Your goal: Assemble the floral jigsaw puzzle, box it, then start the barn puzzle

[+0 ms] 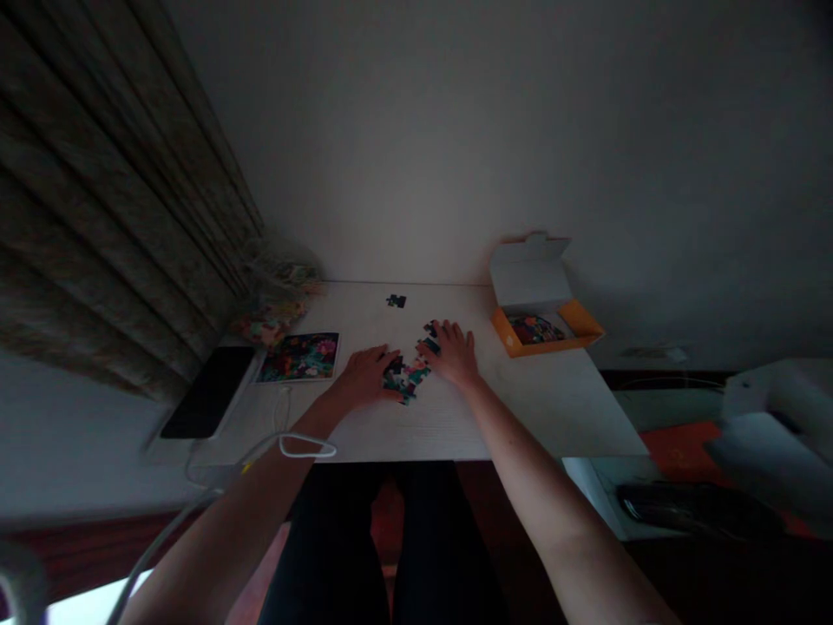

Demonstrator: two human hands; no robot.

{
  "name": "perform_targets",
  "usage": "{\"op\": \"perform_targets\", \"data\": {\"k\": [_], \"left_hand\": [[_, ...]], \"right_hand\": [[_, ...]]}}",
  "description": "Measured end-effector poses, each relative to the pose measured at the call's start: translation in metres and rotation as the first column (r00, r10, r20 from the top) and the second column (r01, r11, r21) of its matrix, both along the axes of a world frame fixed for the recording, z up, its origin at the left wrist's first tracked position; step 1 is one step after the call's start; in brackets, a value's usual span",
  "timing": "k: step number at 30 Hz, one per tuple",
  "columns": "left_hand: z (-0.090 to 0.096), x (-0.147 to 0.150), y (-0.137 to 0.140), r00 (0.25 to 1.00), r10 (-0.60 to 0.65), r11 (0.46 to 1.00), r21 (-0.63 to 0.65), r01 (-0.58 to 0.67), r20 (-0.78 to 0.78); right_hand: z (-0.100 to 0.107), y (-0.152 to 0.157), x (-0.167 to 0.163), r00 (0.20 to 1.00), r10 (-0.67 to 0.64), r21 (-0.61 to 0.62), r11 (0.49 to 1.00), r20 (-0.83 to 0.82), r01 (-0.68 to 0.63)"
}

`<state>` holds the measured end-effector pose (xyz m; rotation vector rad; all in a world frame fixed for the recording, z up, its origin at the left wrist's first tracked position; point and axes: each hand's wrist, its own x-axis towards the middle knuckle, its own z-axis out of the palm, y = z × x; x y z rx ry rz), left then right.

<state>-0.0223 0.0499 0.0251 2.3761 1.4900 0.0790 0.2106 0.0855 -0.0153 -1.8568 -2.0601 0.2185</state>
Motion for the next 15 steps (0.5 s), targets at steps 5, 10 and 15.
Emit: {"op": "perform_targets", "data": {"k": [5,10,15], "left_hand": [[0.011,0.007,0.015,1.000,-0.005,0.995,-0.102,0.005,0.006],[0.005,0.012,0.029,0.993,0.098,0.986,-0.139,-0.088,0.064],[-0.005,0.017,0.038,0.944,0.162,0.979,-0.166,-0.118,0.288]], "right_hand": [[-0.007,0.011,0.010,0.986,0.046,0.112,0.993,-0.158,-0.029],[-0.022,0.019,0.020,0.888,0.044,0.136,0.991,-0.457,0.020],[-0.026,0.023,0.029,0.701,-0.024,0.108,0.984,-0.713,0.144]]}}
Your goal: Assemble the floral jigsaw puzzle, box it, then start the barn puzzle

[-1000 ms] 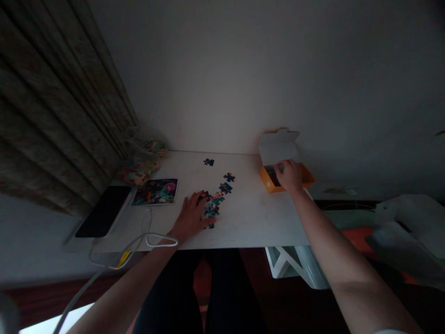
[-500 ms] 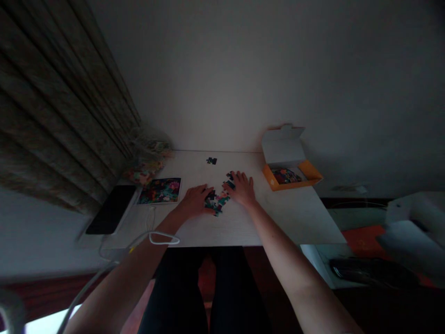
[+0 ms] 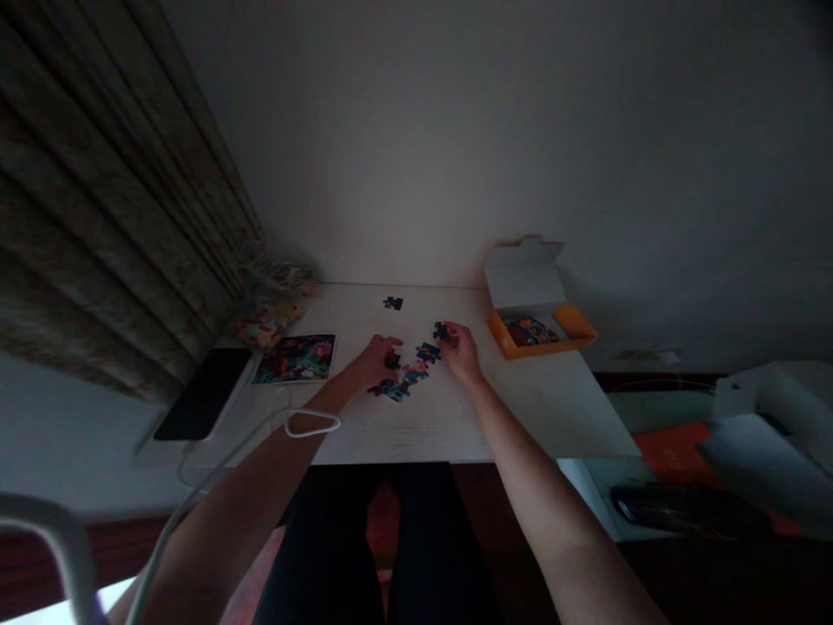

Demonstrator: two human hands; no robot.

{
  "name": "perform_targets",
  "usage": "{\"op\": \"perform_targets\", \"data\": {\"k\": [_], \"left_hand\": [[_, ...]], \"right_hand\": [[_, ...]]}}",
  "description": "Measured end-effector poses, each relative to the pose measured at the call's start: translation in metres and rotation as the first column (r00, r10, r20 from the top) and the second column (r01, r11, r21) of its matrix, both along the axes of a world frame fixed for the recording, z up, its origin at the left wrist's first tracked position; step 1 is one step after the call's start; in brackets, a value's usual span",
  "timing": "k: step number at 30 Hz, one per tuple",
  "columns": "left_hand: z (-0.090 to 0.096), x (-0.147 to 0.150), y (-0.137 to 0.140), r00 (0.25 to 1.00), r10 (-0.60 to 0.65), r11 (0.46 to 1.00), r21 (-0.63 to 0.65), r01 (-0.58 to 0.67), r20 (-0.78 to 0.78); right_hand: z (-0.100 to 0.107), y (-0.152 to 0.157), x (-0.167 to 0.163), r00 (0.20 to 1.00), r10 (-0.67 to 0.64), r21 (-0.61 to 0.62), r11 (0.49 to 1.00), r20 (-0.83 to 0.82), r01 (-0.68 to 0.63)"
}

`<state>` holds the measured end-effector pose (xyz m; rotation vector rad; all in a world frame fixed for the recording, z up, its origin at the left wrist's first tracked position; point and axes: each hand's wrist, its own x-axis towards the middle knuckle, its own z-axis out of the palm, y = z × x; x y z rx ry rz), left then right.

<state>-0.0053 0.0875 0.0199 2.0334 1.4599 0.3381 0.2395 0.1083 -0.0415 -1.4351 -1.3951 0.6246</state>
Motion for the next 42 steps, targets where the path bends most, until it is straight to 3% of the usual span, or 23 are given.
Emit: {"op": "perform_targets", "data": {"k": [5,8,11,14,18,24,28,31,34,36,39,42], "left_hand": [[0.002,0.001,0.003,0.982,0.117,0.992,0.029,-0.122,0.149],[0.012,-0.006,0.005,0.963,0.148,0.989,-0.035,-0.143,0.225],[0.024,-0.019,0.004,0.961,0.085,0.978,-0.205,-0.031,0.262],[0.031,-0.029,-0.002,0.991,-0.035,0.943,-0.325,0.076,0.130],[0.028,-0.026,-0.019,0.992,-0.093,0.962,-0.263,0.067,-0.088],[0.023,-0.008,-0.033,0.966,-0.057,0.981,-0.194,0.008,-0.252],[0.028,-0.002,-0.031,0.959,-0.088,0.988,-0.147,0.050,-0.268],[0.032,-0.002,-0.033,0.973,-0.099,0.990,-0.118,0.075,-0.211],[0.036,-0.005,-0.036,0.991,-0.100,0.982,-0.168,0.083,-0.092],[0.038,-0.007,-0.038,0.995,-0.097,0.976,-0.197,0.093,-0.011],[0.037,-0.005,-0.038,0.995,-0.096,0.966,-0.239,0.100,0.031],[0.033,0.002,-0.039,0.991,-0.088,0.967,-0.246,0.062,-0.097]], "right_hand": [[0.005,-0.003,0.009,0.972,0.146,-0.069,0.985,-0.185,-0.161],[0.007,-0.006,0.007,0.963,0.249,-0.108,0.959,-0.102,-0.260],[0.010,-0.009,0.001,0.965,0.256,-0.137,0.959,0.054,-0.247],[0.019,-0.012,-0.007,0.928,0.231,-0.149,0.969,0.291,-0.195],[0.037,-0.017,-0.018,0.797,0.268,-0.236,0.958,0.542,-0.161],[0.062,-0.010,-0.036,0.677,0.368,-0.519,0.854,0.637,0.024],[0.066,-0.006,-0.038,0.676,0.431,-0.579,0.815,0.597,-0.008],[0.061,-0.009,-0.030,0.771,0.380,-0.516,0.853,0.510,-0.078],[0.053,-0.012,-0.017,0.877,0.311,-0.410,0.900,0.367,-0.148],[0.047,-0.015,-0.009,0.916,0.332,-0.358,0.903,0.225,-0.239],[0.042,-0.022,-0.003,0.870,0.493,-0.352,0.818,0.023,-0.454],[0.040,-0.030,-0.006,0.788,0.614,-0.415,0.729,0.044,-0.545]]}}
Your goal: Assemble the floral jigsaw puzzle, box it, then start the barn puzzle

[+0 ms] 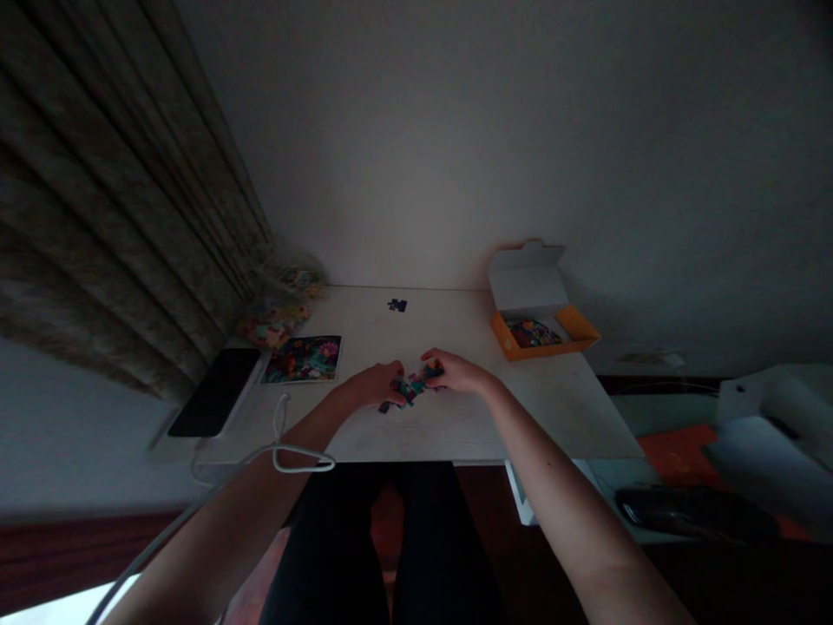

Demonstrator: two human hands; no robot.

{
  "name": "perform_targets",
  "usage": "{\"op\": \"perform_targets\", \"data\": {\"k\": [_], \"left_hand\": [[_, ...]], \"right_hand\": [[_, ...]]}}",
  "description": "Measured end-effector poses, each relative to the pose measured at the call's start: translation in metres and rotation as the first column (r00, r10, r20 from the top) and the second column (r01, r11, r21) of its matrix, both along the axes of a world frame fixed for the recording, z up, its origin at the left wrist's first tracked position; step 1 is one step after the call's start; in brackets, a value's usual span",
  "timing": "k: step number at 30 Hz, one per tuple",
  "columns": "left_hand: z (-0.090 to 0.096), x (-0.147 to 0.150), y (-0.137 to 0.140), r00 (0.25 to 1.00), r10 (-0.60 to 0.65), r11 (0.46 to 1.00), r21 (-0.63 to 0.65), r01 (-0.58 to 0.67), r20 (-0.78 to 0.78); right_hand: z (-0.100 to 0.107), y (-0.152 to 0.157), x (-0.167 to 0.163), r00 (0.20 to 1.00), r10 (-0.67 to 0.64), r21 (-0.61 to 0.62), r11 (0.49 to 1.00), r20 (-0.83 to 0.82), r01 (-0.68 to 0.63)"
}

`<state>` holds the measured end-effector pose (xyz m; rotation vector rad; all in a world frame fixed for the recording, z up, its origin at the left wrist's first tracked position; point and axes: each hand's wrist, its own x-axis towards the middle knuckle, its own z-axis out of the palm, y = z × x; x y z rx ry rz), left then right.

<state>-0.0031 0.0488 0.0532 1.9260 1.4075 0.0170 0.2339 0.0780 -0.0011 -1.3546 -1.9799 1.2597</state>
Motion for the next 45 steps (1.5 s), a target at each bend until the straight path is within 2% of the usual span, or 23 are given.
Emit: {"op": "perform_targets", "data": {"k": [3,5,8,11,15,18,20,27,32,34,37,40,43,45], "left_hand": [[-0.002,0.010,-0.002,0.984,0.020,0.997,0.077,-0.007,-0.179],[-0.001,0.016,-0.003,0.967,0.029,0.997,0.082,-0.008,-0.255],[0.003,0.021,-0.005,0.958,0.032,0.999,0.024,-0.026,-0.285],[0.006,0.023,-0.008,0.962,0.074,0.997,0.021,-0.071,-0.264],[0.002,0.020,-0.013,0.970,0.123,0.991,0.072,-0.110,-0.210],[-0.006,0.015,-0.016,0.979,0.142,0.977,0.179,-0.116,-0.144],[-0.011,0.012,-0.017,0.984,0.141,0.973,0.201,-0.117,-0.112],[-0.012,0.015,-0.019,0.990,0.139,0.982,0.135,-0.134,-0.025],[-0.010,0.018,-0.018,0.988,0.151,0.982,0.110,-0.153,0.030],[-0.010,0.016,-0.016,0.989,0.140,0.984,0.106,-0.145,0.049],[-0.011,0.013,-0.014,0.980,0.141,0.985,0.078,-0.153,0.143],[-0.016,0.017,-0.013,0.903,0.305,0.942,0.040,-0.332,0.303],[-0.024,0.032,-0.018,0.738,0.479,0.819,0.059,-0.570,0.475],[-0.028,0.047,-0.023,0.645,0.510,0.761,0.051,-0.647,0.569]], "right_hand": [[0.004,-0.006,-0.007,0.985,0.018,0.064,0.998,0.174,-0.029],[0.007,-0.008,-0.012,0.964,0.001,0.118,0.992,0.265,-0.034],[0.011,-0.008,-0.016,0.936,-0.021,0.142,0.989,0.350,-0.031],[0.013,-0.009,-0.017,0.934,-0.053,0.147,0.989,0.353,0.001],[0.015,-0.017,-0.017,0.951,-0.092,0.191,0.981,0.297,0.035],[0.015,-0.026,-0.018,0.966,-0.079,0.151,0.988,0.246,0.042],[0.014,-0.031,-0.017,0.979,-0.076,0.123,0.991,0.188,0.054],[0.004,-0.039,-0.011,0.976,-0.202,0.073,0.975,-0.081,0.208],[0.002,-0.042,-0.013,0.892,-0.315,-0.064,0.948,-0.323,0.312],[0.005,-0.045,-0.014,0.862,-0.342,-0.099,0.939,-0.374,0.330],[0.010,-0.050,-0.015,0.858,-0.319,-0.116,0.948,-0.403,0.298],[0.011,-0.054,-0.020,0.847,-0.308,-0.113,0.951,-0.432,0.289],[0.006,-0.056,-0.031,0.803,-0.362,-0.092,0.927,-0.474,0.364],[0.003,-0.058,-0.039,0.775,-0.391,-0.082,0.910,-0.497,0.406]]}}
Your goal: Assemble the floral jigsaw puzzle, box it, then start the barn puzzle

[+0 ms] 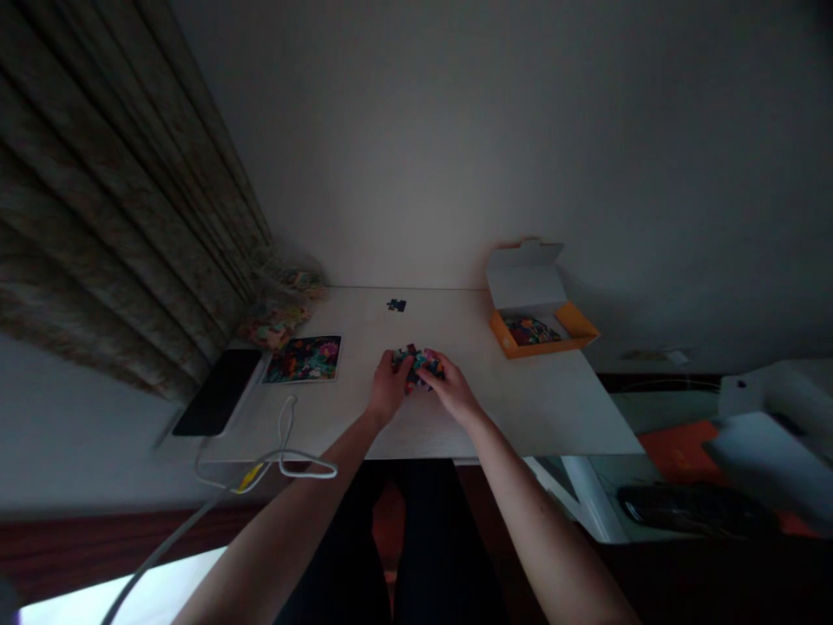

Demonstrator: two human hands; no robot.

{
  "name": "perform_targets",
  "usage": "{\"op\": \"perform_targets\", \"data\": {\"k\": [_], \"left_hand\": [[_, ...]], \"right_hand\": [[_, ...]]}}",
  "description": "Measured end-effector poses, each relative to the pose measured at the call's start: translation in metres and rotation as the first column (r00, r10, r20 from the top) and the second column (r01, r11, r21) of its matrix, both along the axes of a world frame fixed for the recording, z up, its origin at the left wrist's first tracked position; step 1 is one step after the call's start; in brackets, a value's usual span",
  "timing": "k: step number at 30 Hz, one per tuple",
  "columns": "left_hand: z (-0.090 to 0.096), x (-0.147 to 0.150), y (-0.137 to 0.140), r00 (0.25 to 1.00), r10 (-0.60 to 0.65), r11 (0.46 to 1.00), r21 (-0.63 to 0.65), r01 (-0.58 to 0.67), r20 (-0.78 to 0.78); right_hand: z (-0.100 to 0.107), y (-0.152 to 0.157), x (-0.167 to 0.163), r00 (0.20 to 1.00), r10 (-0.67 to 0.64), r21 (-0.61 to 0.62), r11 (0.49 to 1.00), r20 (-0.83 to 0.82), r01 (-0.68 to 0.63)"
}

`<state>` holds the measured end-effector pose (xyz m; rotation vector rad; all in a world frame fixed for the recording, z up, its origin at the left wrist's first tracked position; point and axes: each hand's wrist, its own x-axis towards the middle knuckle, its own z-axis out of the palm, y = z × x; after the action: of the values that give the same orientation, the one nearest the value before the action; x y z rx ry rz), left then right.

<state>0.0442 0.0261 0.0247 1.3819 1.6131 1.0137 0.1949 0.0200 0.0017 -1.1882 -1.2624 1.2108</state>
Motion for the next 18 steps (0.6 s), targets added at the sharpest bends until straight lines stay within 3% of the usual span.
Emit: {"op": "perform_targets", "data": {"k": [4,10,13,15,18], "left_hand": [[-0.006,0.029,-0.011,0.990,0.049,0.997,0.045,-0.056,0.135],[-0.004,0.056,-0.002,0.985,-0.023,0.995,0.098,0.006,0.170],[-0.001,0.057,0.027,0.998,-0.062,0.982,0.182,0.057,0.022],[-0.001,0.051,0.055,0.982,-0.032,0.974,0.216,0.073,-0.185],[-0.003,0.035,0.101,0.865,0.030,0.988,0.149,0.052,-0.500]], "right_hand": [[-0.004,-0.005,-0.013,0.995,-0.044,-0.043,0.998,-0.085,0.041],[0.007,-0.005,-0.003,0.965,-0.148,-0.137,0.983,-0.217,0.120],[0.020,0.009,0.026,0.963,-0.202,-0.076,0.979,-0.176,0.191],[0.031,0.025,0.061,0.954,-0.286,0.030,0.957,-0.088,0.289],[0.045,0.056,0.132,0.871,-0.491,0.184,0.856,-0.003,0.484]]}}
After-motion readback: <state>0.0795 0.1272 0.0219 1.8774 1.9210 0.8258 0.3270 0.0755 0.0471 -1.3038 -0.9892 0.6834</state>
